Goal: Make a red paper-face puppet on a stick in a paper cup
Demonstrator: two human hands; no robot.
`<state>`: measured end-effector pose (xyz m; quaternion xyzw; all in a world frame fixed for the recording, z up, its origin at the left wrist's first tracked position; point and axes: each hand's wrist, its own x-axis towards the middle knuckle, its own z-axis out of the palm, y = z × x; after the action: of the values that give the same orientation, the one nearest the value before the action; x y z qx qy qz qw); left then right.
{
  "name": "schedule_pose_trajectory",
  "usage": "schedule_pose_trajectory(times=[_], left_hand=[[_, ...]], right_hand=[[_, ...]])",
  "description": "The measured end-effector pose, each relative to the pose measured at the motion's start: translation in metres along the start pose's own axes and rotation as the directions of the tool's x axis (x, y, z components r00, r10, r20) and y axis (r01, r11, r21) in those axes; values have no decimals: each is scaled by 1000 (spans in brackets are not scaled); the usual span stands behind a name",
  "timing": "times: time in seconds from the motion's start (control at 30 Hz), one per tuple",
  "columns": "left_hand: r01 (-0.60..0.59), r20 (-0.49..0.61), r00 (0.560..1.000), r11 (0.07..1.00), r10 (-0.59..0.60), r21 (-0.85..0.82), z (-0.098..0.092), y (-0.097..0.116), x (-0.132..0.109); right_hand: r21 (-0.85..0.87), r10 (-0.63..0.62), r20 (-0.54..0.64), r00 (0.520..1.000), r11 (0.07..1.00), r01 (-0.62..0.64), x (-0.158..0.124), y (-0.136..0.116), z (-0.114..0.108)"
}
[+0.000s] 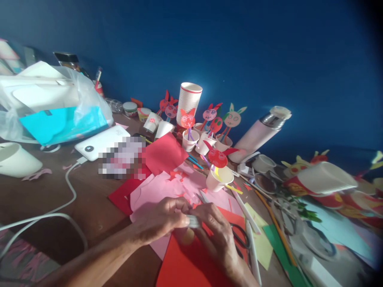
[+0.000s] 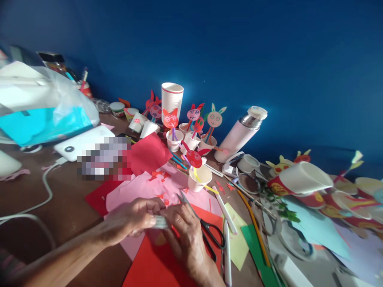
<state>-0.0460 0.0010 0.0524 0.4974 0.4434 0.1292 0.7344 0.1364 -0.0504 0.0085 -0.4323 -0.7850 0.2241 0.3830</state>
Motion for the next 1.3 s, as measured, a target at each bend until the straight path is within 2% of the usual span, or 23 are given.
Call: schedule_pose_trajectory(times=[0.1, 0.23, 0.37, 0.5, 0.67, 0.93, 1.07, 1.17, 1.3], left_hand=[[26, 2, 1000, 998, -26, 63, 1, 3, -2], [-10, 63, 998, 1000, 8, 20, 0, -1, 0], [-39, 73, 997, 999, 38, 8, 0, -5, 4], [-84, 72, 994, 996, 81, 42, 0, -9, 6], [-126, 127, 983, 991, 130, -38, 1, -12, 7], [-107, 101, 989, 993, 111, -44, 1, -15, 10], [-102, 132, 984, 984, 122, -148, 1, -18, 11], [-122, 160, 973, 957, 169, -265, 1, -18, 11], [-148, 153, 968, 947, 197, -285, 1, -15, 9]], right_hand=[[-62, -42, 20, 999, 997, 43, 0, 0, -1], [-93, -79, 25, 997, 992, 81, -1, 1, -1], [-83, -101, 27, 995, 991, 103, 0, 1, -1], [-62, -69, 39, 997, 996, 71, -1, 1, -2], [-32, -16, 55, 998, 999, 18, -2, 3, -4], [-12, -19, 60, 998, 1000, 20, -1, 1, -4], [70, 36, 52, 998, 997, -39, -1, 2, -5], [188, 119, -2, 993, 975, -116, -1, 3, -2], [326, 217, -68, 974, 927, -184, -2, 3, 3]])
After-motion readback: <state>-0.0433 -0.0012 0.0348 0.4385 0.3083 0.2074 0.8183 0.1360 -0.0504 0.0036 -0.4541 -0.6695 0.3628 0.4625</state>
